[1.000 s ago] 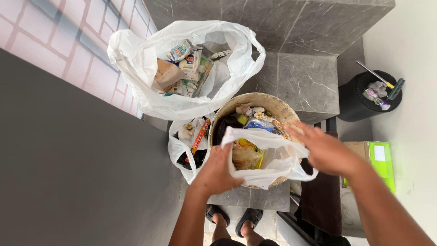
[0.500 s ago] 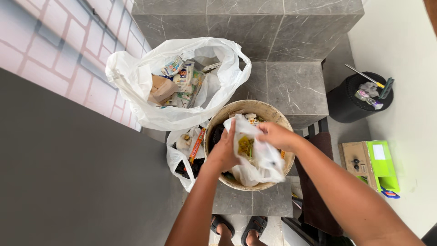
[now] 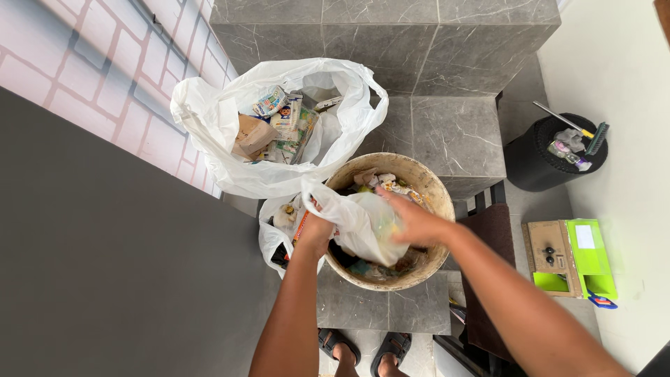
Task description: The person sorts waste items from a large bucket into two separate white plastic bags. They pick up various items, including food wrappers, cardboard, and plastic packaging, and place them into the appropriate bags.
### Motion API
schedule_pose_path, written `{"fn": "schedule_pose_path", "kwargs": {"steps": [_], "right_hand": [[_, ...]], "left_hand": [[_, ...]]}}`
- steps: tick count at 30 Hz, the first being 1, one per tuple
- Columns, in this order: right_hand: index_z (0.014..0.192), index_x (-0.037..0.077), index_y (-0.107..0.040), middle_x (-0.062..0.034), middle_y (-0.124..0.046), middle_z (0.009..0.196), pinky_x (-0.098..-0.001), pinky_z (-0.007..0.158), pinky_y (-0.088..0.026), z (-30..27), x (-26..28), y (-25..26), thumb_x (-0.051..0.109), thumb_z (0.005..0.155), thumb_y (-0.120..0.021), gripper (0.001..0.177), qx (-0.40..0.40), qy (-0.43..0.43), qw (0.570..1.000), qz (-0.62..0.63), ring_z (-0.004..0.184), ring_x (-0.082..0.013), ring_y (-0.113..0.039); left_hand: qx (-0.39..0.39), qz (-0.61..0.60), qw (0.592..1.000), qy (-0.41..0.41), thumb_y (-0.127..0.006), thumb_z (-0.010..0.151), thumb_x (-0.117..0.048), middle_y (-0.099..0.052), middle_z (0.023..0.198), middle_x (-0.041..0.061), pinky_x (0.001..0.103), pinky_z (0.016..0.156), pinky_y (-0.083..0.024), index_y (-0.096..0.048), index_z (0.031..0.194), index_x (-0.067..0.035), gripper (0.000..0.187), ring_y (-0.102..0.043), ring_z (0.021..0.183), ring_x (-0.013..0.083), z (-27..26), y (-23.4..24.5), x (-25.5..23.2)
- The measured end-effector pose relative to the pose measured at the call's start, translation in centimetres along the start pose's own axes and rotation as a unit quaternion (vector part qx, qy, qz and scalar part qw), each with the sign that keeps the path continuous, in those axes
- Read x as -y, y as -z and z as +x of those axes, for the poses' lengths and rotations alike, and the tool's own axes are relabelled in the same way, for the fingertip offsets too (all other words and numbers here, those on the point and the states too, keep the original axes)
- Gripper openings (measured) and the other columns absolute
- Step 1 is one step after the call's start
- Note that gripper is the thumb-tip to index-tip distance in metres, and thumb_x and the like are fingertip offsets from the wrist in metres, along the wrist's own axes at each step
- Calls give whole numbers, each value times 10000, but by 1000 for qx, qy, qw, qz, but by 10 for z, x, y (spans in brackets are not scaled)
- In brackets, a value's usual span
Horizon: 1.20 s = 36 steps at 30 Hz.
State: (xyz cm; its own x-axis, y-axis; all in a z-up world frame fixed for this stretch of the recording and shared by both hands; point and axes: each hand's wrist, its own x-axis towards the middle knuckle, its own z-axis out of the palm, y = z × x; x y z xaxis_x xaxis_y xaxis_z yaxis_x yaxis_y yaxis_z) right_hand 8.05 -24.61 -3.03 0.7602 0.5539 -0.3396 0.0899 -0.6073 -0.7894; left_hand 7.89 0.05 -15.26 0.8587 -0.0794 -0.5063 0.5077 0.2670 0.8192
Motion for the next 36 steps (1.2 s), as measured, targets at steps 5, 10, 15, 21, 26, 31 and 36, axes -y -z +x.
{"fn": "schedule_pose_path", "kwargs": {"steps": [5,10,15,21,26,31,36], "right_hand": [[1617,282,75,-148,3,1707,-447,1209,-256,17,10,-37,396,538,-1000,1528,-10,-103,980,-170,1520,-374,-203],[1645,215,-68,-138,-331,1624,-458,1158,-377,27,-13,-66,428,541,-914,1407,-121,-34,983,-135,1392,-383,-449],[1415,226,-593,-41,-649,1473,-387,1193,-434,64,-103,-115,550,798,-810,730,-37,32,987,-151,1391,-228,-572],[1322,35,-522,-178,-562,1318,-422,1102,-470,79,-203,-153,360,973,-725,518,-38,37,992,115,1217,-290,-548],[1313,-33,-531,-210,-583,1288,-440,1007,-535,58,-229,-146,216,1002,-642,413,-69,41,903,422,1139,-295,-596],[1387,43,-532,-109,-599,1375,-357,989,-480,34,-207,-128,117,877,-715,547,-231,-180,941,171,1216,-210,-568],[1341,-7,-625,-144,-706,1265,-377,910,-572,18,-130,-93,74,867,-717,490,-299,-198,874,327,1110,-270,-675]], "left_hand": [[-34,-175,978,104,-650,946,-259,-683,925,-21,317,623,-462,-647,1055,-192,128,-620,760,128,-22,-17,-26],[-49,-214,970,107,-643,962,-281,-704,990,-6,317,663,-507,-669,1118,-149,206,-642,809,123,-17,-18,-17],[25,-52,996,-65,-618,885,-142,-758,976,92,349,730,-570,-744,1102,-18,279,-704,858,196,13,-51,40],[-80,412,857,-298,-751,873,-338,-666,1146,266,488,917,-498,-709,1148,47,476,-624,1063,402,-10,-94,40],[12,574,801,-169,-655,861,-346,-585,1315,213,527,1031,-424,-736,1166,-55,429,-521,1229,425,-107,-109,-31],[60,373,875,-304,-609,854,-201,-510,1400,269,483,996,-465,-696,1354,-104,517,-540,1203,455,-136,-62,-36],[-201,394,858,-262,-730,783,-140,-577,1394,187,448,1129,-433,-726,1250,-158,467,-533,1344,382,-143,29,-22]]}}
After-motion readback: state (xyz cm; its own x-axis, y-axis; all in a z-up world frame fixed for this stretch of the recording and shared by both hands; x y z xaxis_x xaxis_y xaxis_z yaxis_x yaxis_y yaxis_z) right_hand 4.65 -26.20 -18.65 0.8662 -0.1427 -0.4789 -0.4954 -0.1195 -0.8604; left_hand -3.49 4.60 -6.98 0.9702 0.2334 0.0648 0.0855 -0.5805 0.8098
